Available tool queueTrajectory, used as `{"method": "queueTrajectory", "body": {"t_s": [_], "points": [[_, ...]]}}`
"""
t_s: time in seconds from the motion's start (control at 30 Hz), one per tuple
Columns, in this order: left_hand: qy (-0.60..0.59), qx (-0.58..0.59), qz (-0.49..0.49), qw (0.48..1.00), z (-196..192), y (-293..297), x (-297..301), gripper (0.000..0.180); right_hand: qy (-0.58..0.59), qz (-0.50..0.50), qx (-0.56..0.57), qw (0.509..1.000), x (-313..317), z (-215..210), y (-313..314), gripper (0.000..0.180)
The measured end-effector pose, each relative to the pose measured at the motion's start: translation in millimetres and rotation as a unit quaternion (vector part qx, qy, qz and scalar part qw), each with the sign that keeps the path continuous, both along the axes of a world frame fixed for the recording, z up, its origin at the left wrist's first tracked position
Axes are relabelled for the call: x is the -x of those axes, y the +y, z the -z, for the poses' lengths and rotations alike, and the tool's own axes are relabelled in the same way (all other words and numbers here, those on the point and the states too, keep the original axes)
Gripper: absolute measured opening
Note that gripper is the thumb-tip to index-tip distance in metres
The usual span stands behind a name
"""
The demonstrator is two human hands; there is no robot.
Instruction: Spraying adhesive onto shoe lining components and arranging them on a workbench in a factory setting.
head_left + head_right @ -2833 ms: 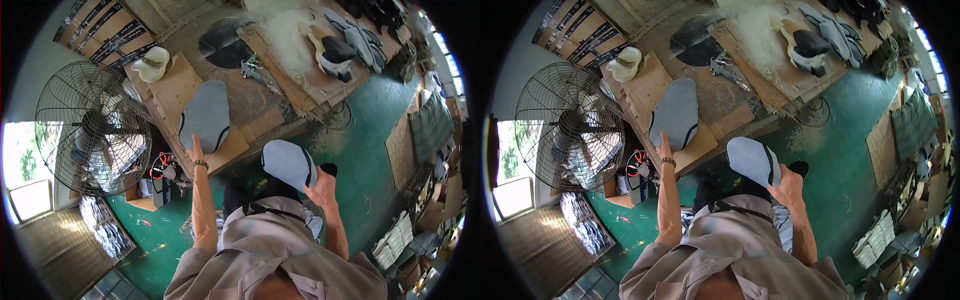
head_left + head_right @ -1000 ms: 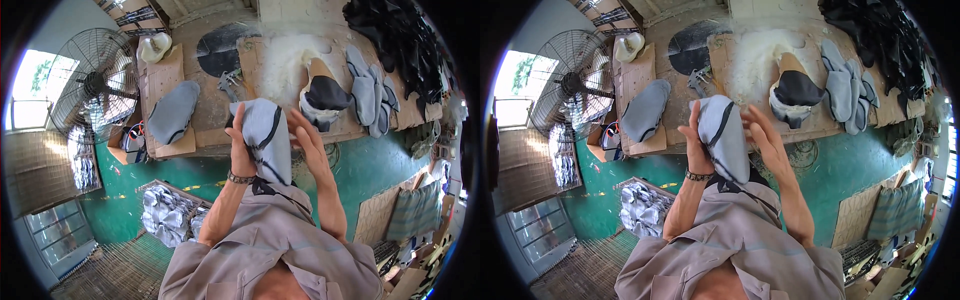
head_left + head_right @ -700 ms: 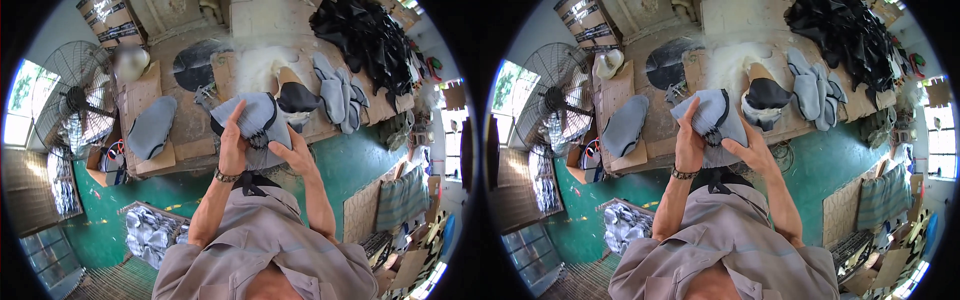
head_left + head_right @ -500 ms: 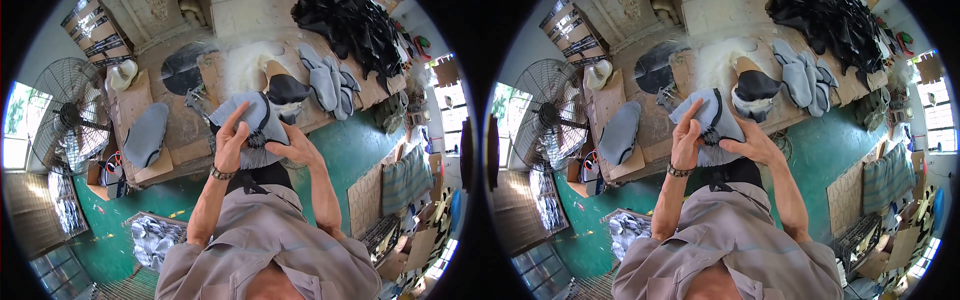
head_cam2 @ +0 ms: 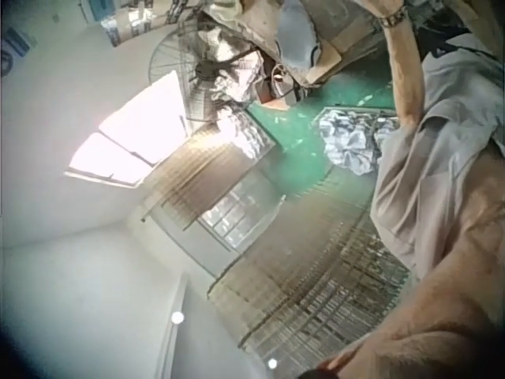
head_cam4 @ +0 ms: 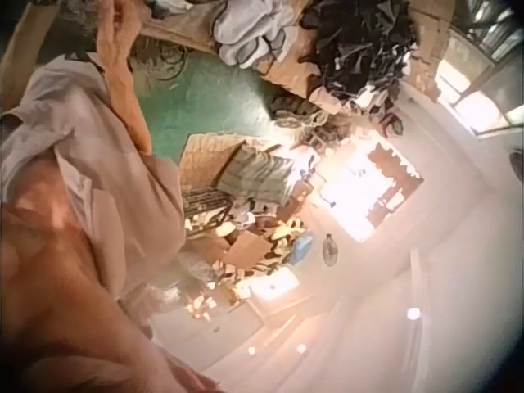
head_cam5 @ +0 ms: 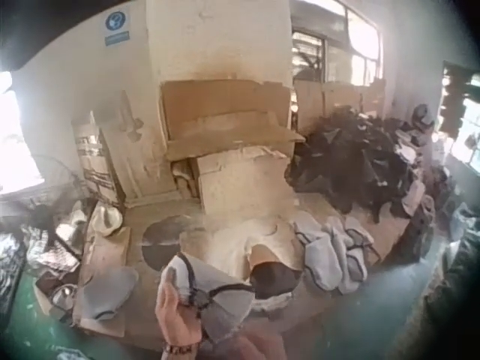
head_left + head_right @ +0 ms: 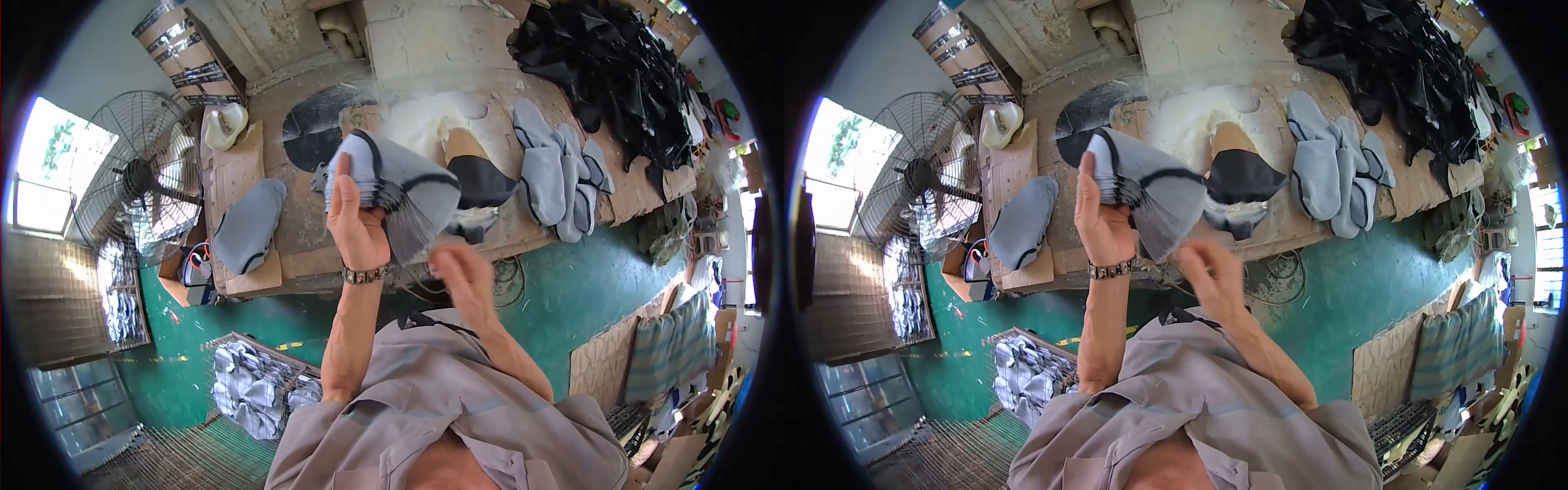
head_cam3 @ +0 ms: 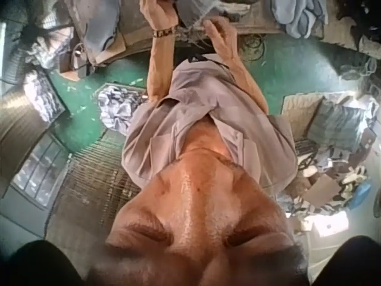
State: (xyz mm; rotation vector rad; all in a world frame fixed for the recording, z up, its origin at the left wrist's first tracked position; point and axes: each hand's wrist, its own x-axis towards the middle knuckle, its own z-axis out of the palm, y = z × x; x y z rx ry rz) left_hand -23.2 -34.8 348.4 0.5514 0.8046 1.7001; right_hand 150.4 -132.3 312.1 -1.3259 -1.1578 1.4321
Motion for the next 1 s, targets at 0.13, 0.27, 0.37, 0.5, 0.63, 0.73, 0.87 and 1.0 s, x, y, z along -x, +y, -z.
{"method": "queueTrajectory", "body": {"t_s": [0.13, 0.27, 0.37, 0.5, 0.63, 0.73, 0.87, 1.0], "points": [[0.016, -0.032, -0.048, 0.998, -18, 22, -38, 0.066, 0.276, -0.17, 0.084, 0.942, 2, 23, 43, 0.062], [-0.049, -0.04, -0.081, 0.995, -24, 30, -62, 0.067, 0.606, -0.143, 0.186, 0.76, 8, 12, 86, 0.099], [-0.082, -0.043, -0.079, 0.993, -15, 29, -73, 0.064, 0.672, 0.067, 0.224, 0.703, -2, -2, 109, 0.097], [-0.109, -0.025, -0.103, 0.988, 1, 33, -84, 0.061, 0.636, 0.116, 0.192, 0.738, -28, -6, 135, 0.086], [-0.158, 0.035, -0.113, 0.98, -8, 57, -92, 0.059, 0.6, 0.146, 0.23, 0.753, -42, -22, 172, 0.069], [-0.178, -0.042, -0.102, 0.978, -30, 75, -103, 0.066, 0.572, 0.091, 0.13, 0.805, -50, -49, 201, 0.065], [-0.163, -0.131, -0.059, 0.976, -41, 89, -111, 0.071, 0.593, 0.01, 0.06, 0.803, -71, -59, 226, 0.063], [-0.203, -0.156, -0.017, 0.967, 11, 70, -123, 0.067, 0.631, -0.116, 0.012, 0.767, -105, -10, 215, 0.063]]}}
